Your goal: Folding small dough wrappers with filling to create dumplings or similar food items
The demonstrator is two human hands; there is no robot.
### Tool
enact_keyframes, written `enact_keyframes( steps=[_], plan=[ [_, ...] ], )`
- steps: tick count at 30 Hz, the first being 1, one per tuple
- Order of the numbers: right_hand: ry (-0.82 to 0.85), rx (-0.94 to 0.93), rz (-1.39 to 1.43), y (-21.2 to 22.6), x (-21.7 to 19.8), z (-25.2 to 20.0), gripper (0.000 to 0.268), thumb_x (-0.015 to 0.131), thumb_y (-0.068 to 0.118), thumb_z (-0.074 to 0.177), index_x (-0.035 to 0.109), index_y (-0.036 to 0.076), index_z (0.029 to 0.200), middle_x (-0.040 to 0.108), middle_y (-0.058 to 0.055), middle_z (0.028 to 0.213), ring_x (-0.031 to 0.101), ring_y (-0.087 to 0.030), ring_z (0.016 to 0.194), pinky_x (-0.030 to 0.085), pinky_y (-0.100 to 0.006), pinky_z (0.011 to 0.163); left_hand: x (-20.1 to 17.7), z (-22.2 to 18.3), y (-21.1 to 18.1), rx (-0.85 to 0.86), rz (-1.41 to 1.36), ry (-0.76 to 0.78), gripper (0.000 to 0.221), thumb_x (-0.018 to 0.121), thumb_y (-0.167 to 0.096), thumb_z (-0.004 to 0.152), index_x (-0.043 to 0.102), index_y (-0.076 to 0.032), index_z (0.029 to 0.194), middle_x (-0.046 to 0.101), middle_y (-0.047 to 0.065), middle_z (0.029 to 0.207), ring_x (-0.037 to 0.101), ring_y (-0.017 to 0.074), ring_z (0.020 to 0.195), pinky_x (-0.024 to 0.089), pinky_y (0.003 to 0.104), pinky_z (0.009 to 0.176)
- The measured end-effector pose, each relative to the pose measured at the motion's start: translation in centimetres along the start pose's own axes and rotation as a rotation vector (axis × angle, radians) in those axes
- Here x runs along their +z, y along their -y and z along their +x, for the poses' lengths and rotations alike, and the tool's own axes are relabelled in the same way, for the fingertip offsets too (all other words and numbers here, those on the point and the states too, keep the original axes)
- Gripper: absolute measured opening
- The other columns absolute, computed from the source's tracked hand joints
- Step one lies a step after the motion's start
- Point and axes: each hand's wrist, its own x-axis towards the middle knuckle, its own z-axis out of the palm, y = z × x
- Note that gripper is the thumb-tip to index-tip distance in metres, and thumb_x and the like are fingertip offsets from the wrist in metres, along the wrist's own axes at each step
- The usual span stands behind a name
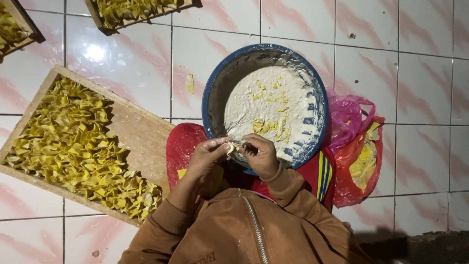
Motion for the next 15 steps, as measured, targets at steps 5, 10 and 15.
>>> enact_keyframes(
  steps=[5,10,15],
  plan=[
    [-0.002,-0.012,-0.054,-0.8,0.4,-1.0,0.009,0.083,-0.002,0.081,0.077,0.001,0.087,0.074,-0.015,0.082,0.074,-0.028,0.070,0.059,-0.034,0.062,-2.4,1.5,2.1,0.028,0.113,0.017,0.037,0.084,-0.001,0.081,0.072,0.008,0.115,0.073,0.019,0.096,0.072,0.0233,0.080,0.066,0.040,0.072],
    [0.077,-0.076,-0.060,0.1,0.1,-0.8,0.016,0.072,-0.009,0.084,0.078,0.001,0.096,0.075,-0.017,0.096,0.072,-0.034,0.075,0.060,-0.041,0.067,-2.6,1.3,2.3,0.042,0.079,0.022,0.034,0.082,0.005,0.079,0.071,0.008,0.111,0.074,0.020,0.099,0.072,0.0253,0.083,0.066,0.043,0.074],
    [0.033,0.139,0.118,0.5,-1.7,-0.4,0.016,0.066,-0.002,0.093,0.077,-0.001,0.105,0.071,-0.014,0.095,0.065,-0.018,0.080,0.057,-0.034,0.066,-0.9,0.0,1.5,0.013,-0.149,0.017,0.030,0.080,-0.002,0.083,0.070,0.007,0.110,0.073,0.020,0.098,0.073,0.0276,0.085,0.065,0.042,0.075]
  ],
)
